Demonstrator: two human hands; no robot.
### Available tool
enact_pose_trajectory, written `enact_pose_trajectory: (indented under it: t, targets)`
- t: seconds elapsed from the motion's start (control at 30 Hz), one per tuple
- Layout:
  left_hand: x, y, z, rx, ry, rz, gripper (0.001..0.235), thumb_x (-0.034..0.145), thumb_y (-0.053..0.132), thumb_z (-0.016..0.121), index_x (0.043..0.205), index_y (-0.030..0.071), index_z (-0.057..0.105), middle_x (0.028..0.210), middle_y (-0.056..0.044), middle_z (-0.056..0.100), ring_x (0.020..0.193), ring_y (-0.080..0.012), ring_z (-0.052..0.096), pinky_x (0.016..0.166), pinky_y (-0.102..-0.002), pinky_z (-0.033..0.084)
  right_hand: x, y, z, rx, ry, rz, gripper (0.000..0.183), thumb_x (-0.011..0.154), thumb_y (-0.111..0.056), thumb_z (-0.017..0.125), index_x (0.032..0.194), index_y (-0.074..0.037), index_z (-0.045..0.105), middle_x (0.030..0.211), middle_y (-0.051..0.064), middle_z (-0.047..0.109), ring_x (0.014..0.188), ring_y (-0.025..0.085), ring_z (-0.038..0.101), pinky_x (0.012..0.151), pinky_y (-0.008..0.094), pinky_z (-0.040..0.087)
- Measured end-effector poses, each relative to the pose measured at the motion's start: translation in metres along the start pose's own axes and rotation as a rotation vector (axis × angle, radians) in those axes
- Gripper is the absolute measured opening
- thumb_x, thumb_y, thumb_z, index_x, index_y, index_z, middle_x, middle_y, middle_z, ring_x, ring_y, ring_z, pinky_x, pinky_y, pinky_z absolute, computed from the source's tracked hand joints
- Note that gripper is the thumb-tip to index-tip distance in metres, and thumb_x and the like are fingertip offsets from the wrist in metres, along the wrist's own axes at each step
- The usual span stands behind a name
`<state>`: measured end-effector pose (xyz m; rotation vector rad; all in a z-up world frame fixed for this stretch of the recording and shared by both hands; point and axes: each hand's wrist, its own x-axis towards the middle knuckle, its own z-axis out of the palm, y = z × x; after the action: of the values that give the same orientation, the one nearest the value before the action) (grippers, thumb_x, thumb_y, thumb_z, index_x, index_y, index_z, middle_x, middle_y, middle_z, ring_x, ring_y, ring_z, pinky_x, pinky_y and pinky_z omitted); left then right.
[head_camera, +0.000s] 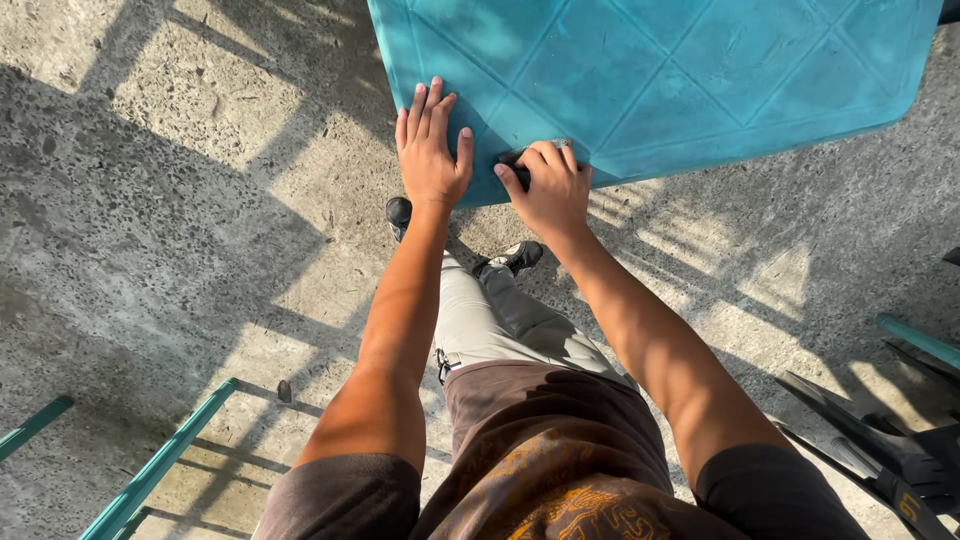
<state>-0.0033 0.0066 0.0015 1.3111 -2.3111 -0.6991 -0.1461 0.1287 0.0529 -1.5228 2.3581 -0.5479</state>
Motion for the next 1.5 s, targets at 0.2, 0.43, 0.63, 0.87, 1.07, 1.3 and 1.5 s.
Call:
enact_pose_trajectory:
  t: [0.2, 0.43, 0.63, 0.87, 1.07, 1.3, 1.5]
  targets:
    - [-0.003, -0.001, -0.001, 0.004, -0.013, -0.023, 0.046, 0.100, 0.034, 0.057, 0.141, 0.012, 0.061, 0.161, -0.005, 0.048, 0.154, -0.0283, 0.037, 0.127, -0.052, 0.025, 0.014, 0.017, 0.022, -0.060, 0.117, -0.105, 0.008, 0.091, -0.022, 0.078, 0.092, -0.018, 0.071, 0.092, -0.003, 0.064, 0.095, 0.023, 0.062, 0.088, 0.047, 0.041]
    - [-0.003, -0.004, 0.004, -0.005, -0.017, -0.006, 0.048, 0.099, 0.036, 0.059, 0.142, 0.013, 0.060, 0.161, -0.004, 0.046, 0.154, -0.0273, 0.036, 0.128, -0.052, 0.024, 0.030, 0.032, 0.032, -0.095, 0.022, -0.026, 0.011, 0.091, -0.022, 0.078, 0.084, -0.019, 0.069, 0.090, -0.004, 0.064, 0.092, 0.022, 0.061, 0.084, 0.047, 0.042]
    - [-0.003, -0.002, 0.001, -0.006, 0.000, -0.018, 0.049, 0.098, 0.036, 0.059, 0.141, 0.013, 0.060, 0.161, -0.004, 0.047, 0.154, -0.0270, 0.035, 0.128, -0.053, 0.025, 0.035, 0.028, 0.021, 0.035, 0.101, -0.104, 0.020, 0.082, -0.026, 0.080, 0.097, -0.015, 0.072, 0.102, 0.000, 0.065, 0.099, 0.027, 0.059, 0.075, 0.050, 0.042]
    - [0.000, -0.001, -0.001, 0.011, 0.012, -0.009, 0.049, 0.098, 0.037, 0.059, 0.141, 0.013, 0.060, 0.160, -0.005, 0.048, 0.154, -0.0276, 0.036, 0.126, -0.053, 0.025, 0.048, 0.040, 0.041, -0.053, 0.087, -0.100, 0.017, 0.087, -0.017, 0.075, 0.081, -0.010, 0.060, 0.084, 0.007, 0.063, 0.084, 0.031, 0.065, 0.072, 0.050, 0.050]
    - [0.000, 0.000, 0.000, -0.022, 0.009, -0.019, 0.048, 0.097, 0.038, 0.060, 0.138, 0.014, 0.061, 0.161, -0.004, 0.048, 0.154, -0.0266, 0.037, 0.128, -0.052, 0.025, 0.057, 0.050, 0.049, -0.021, -0.044, -0.143, 0.016, 0.088, -0.013, 0.072, 0.088, -0.005, 0.059, 0.088, 0.015, 0.063, 0.083, 0.036, 0.065, 0.069, 0.049, 0.054]
    - [-0.002, -0.003, 0.002, -0.007, 0.010, -0.012, 0.048, 0.098, 0.036, 0.059, 0.141, 0.013, 0.059, 0.162, -0.004, 0.047, 0.155, -0.0262, 0.038, 0.128, -0.051, 0.025, 0.067, 0.040, 0.031, 0.133, -0.077, -0.046, 0.024, 0.082, -0.015, 0.076, 0.090, -0.002, 0.057, 0.090, 0.019, 0.063, 0.081, 0.041, 0.065, 0.069, 0.051, 0.054]
    - [-0.002, 0.002, -0.001, -0.024, -0.006, -0.006, 0.050, 0.096, 0.036, 0.060, 0.140, 0.013, 0.061, 0.160, -0.005, 0.048, 0.153, -0.0284, 0.038, 0.126, -0.052, 0.025, 0.068, 0.060, 0.068, 0.038, -0.058, -0.071, 0.024, 0.087, -0.001, 0.064, 0.108, 0.000, 0.052, 0.101, 0.018, 0.059, 0.089, 0.041, 0.063, 0.075, 0.049, 0.054]
